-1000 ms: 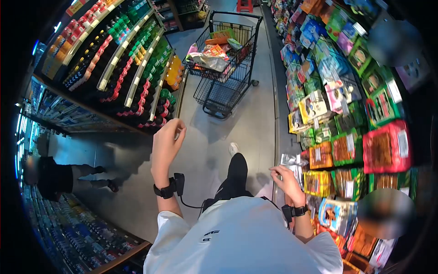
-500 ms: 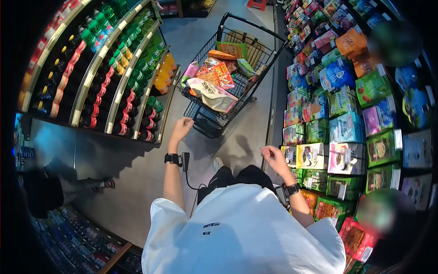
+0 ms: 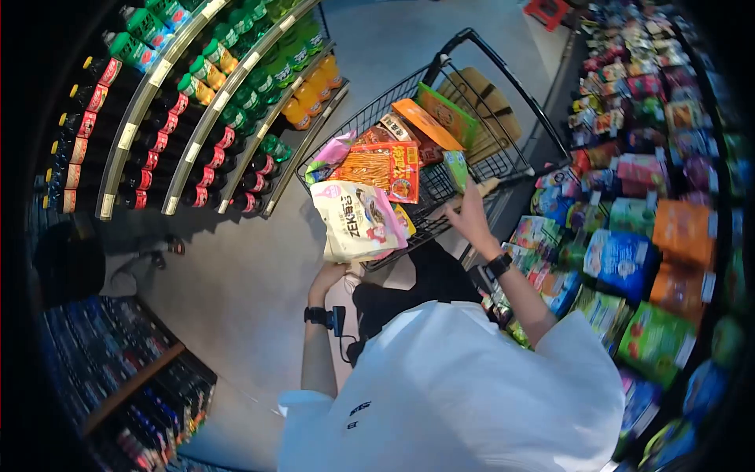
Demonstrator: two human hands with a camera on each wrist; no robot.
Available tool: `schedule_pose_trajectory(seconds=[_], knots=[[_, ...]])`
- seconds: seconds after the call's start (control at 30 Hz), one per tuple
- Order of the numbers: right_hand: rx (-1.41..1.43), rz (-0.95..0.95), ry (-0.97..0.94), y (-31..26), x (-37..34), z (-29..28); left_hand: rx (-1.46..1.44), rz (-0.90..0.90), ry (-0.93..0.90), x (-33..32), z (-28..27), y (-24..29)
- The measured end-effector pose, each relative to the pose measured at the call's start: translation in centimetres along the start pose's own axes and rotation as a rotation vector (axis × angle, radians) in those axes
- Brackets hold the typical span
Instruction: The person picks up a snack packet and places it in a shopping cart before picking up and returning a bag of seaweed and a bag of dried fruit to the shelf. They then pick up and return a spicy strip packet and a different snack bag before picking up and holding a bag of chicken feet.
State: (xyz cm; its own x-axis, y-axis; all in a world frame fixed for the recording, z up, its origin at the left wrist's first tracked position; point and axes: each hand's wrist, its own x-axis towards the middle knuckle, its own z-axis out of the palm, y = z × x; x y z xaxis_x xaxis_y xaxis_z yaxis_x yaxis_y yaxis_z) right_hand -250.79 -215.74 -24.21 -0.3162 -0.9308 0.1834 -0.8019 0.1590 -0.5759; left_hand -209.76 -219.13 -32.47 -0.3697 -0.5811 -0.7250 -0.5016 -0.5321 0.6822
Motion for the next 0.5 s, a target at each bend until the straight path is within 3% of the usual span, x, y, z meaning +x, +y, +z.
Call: schedule_pose_trajectory(seconds=[0.13, 0.27, 0.3, 0.4, 0.5], knots=[[0.008, 0.152, -0.354, 6.8, 7.3, 1.3, -0.33, -0.143, 0.075, -0.7, 3.9, 2.3], [-0.102, 0.252, -0.598, 11.0, 10.1, 4.1, -0.33, -0.12, 0.271, -1.0, 6.3, 3.0], [-0.032, 0.144, -0.565, 11.3, 10.4, 4.5, -0.333, -0.119, 0.335, -1.1, 7.0, 3.2], [0.013, 0.209, -0.759, 11.4, 11.0, 5.8, -0.356, -0.046, 0.288, -1.0, 7.6, 3.2], [-0.129, 0.1, -0.872, 8.6, 11.5, 3.7, -0.389, -0.05, 0.308, -1.1, 8.4, 3.2]])
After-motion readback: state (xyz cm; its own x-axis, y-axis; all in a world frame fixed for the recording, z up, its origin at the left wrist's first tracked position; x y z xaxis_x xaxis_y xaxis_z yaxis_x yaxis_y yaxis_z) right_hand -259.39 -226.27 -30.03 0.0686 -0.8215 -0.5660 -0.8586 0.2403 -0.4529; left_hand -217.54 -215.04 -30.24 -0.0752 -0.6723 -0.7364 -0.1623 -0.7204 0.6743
